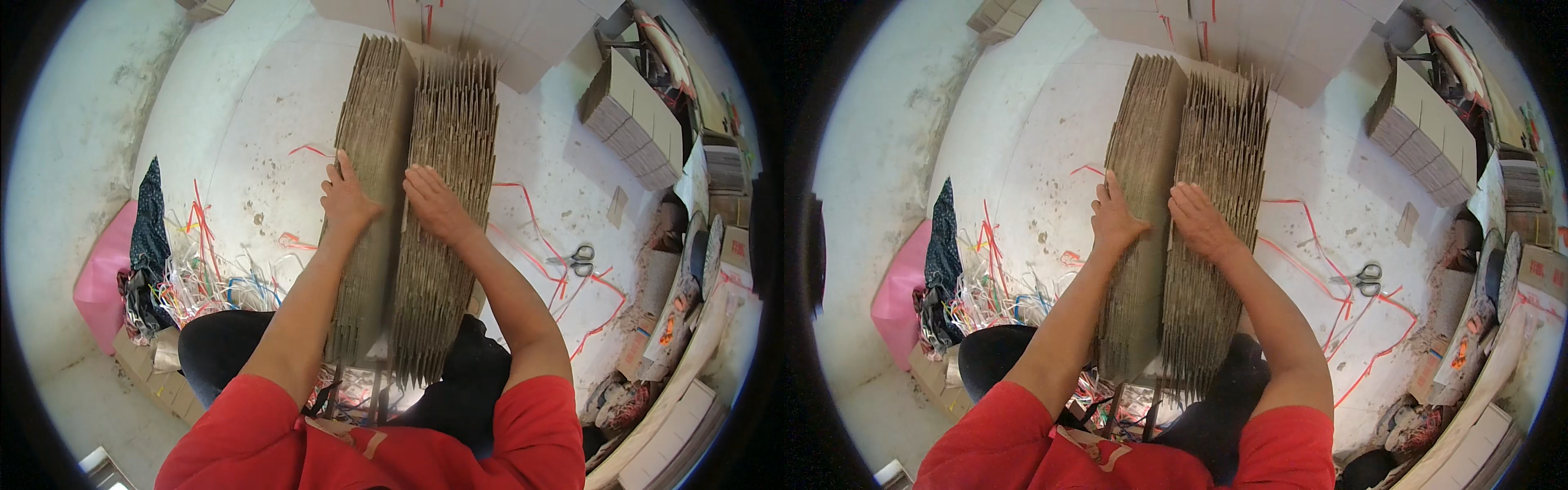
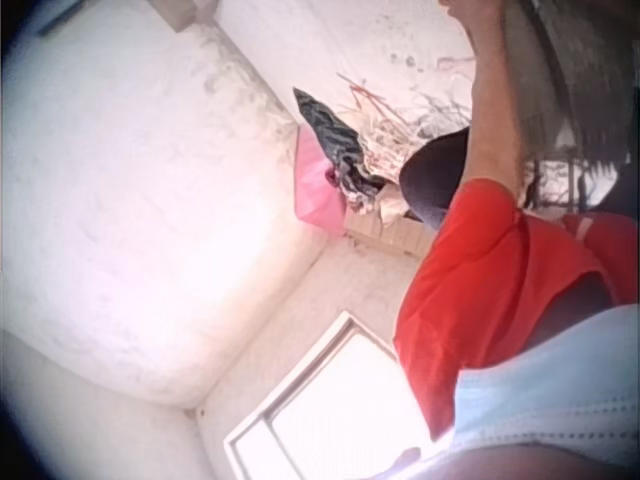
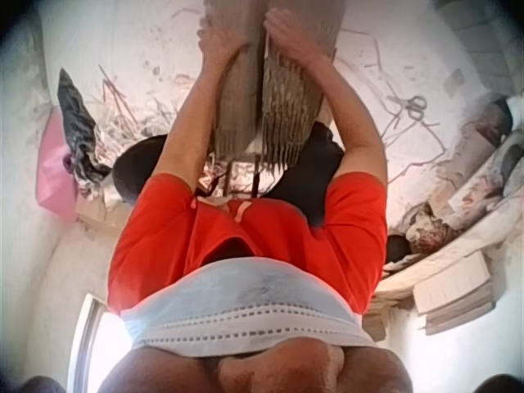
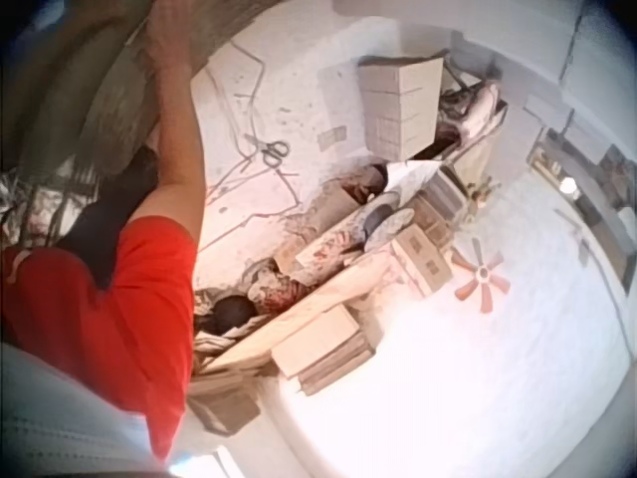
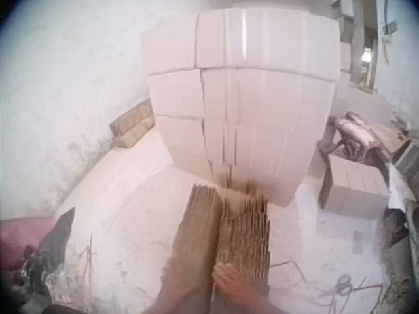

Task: The person sits on the floor and bundles stacks of corrugated cardboard sheets using red and white plastic ties. They wrap the ties around the stacks, tie knots, and trim the excess with scissors. The person then moves the finished bundles aside and repeats the process with another stack.

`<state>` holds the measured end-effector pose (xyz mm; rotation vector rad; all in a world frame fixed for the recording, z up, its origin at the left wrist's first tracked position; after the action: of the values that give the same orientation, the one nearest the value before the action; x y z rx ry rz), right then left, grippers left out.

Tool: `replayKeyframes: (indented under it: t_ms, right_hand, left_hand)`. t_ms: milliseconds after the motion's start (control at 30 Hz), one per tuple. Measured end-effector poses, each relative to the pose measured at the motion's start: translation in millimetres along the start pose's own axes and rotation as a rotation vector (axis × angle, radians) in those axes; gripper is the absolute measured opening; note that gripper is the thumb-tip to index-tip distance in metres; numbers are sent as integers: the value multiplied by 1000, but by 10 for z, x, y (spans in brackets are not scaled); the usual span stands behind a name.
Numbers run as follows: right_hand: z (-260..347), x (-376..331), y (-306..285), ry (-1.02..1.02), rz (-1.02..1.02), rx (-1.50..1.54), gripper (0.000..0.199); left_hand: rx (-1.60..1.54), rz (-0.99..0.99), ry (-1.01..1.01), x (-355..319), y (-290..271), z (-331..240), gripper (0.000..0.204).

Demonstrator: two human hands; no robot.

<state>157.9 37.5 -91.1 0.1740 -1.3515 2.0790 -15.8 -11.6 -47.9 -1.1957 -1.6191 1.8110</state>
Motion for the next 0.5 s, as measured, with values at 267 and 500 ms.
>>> replayKeyframes:
  t_ms: [267, 500]
  right_hand:
    - [15, 2, 7, 34, -3, 21, 33]
    - [41, 29, 37, 35, -13, 29, 35]
  left_hand:
    - [-32, -105, 4, -303, -62, 135, 116]
    - [-35, -30, 75, -512, -11, -113, 119]
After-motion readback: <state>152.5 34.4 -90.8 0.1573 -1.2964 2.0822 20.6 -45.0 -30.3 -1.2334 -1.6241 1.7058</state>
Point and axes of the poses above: each hand's wrist, its own x-axis towards the middle knuckle, its own y-axis out of the palm, z = x × y, the point moved 1 cm from there along x, towards the middle knuckle, and after that the axes turned 9 degrees about x, right-handed, at the moved point
